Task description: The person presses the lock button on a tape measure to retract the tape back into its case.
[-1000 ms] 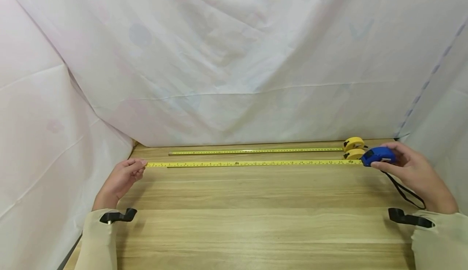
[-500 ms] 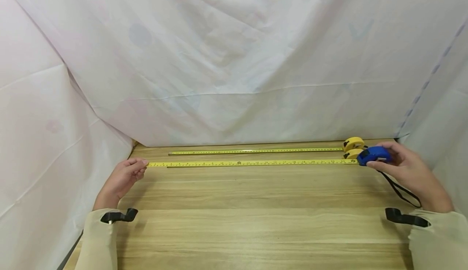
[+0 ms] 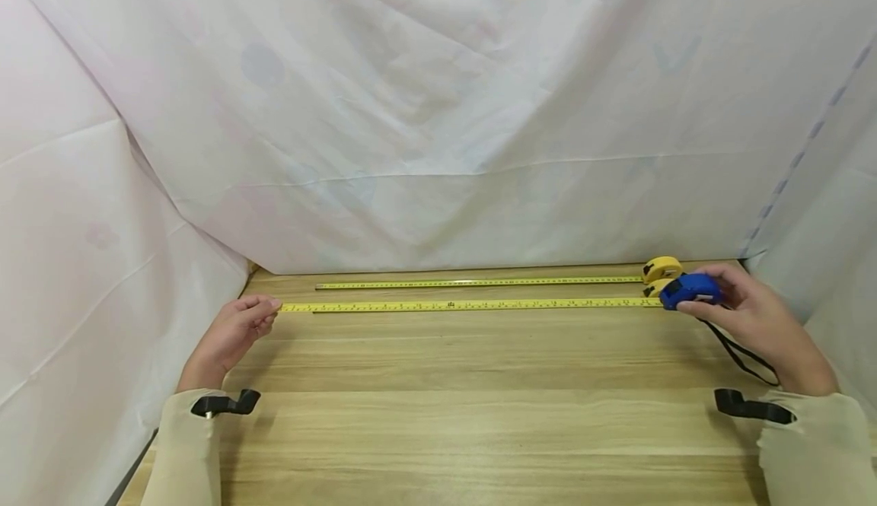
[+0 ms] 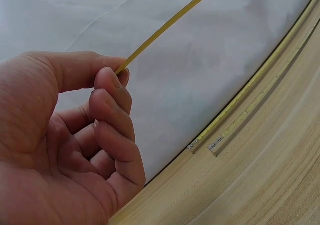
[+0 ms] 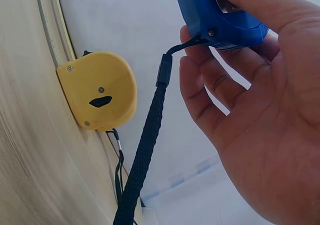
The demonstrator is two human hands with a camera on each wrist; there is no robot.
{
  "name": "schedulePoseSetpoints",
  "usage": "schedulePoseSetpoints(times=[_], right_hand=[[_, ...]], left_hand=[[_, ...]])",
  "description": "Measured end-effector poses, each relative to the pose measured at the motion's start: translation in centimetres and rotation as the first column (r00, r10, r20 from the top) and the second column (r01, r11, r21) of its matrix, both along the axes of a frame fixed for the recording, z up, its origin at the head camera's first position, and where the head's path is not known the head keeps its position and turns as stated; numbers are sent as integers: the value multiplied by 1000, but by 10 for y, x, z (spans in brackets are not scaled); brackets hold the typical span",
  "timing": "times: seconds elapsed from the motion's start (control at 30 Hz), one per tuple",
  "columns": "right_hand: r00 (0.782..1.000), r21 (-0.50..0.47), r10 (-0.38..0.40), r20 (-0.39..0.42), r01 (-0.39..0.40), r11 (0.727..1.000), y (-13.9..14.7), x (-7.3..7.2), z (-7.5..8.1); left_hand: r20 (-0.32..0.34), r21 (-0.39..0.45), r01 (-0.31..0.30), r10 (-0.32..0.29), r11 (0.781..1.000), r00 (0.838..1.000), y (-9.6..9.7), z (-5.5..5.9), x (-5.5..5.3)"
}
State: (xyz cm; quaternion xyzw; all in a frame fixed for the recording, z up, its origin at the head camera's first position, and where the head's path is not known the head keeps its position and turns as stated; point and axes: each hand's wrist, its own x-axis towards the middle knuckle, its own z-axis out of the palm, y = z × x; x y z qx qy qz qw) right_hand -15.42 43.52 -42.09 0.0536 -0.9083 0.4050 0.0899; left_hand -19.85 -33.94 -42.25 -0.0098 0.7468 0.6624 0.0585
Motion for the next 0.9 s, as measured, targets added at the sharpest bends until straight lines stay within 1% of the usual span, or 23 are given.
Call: schedulePoseSetpoints(times=[0.23,0.47,0.57,0.7,0.8,0.9], right_hand=[[1000,-2,12,-10,-12,1000,-2,0,0],[999,6,34,-43,-33,999,-5,1,2],[998,-1,37,-45,-37,999,-6,1,3],[997,-23,54,-52,-55,998,-9,0,4],[994,-36,80,-70,-83,996,-11,-1,5],[992,-38,93,-81,-96,995,-13,-2,5]], left_hand=[[-6,-20,18,-18,1000,1000,1,1,0],[-9,-22,16,-16,1000,1000,3,5,1],[-8,-21,14,-15,1000,1000,3,6,1],[-11,-20,12,-12,1000,1000,4,7,1],[-14,-12,8,-8,1000,1000,7,7,-1],[-9,-9,16,-16,1000,1000,10,6,-2]])
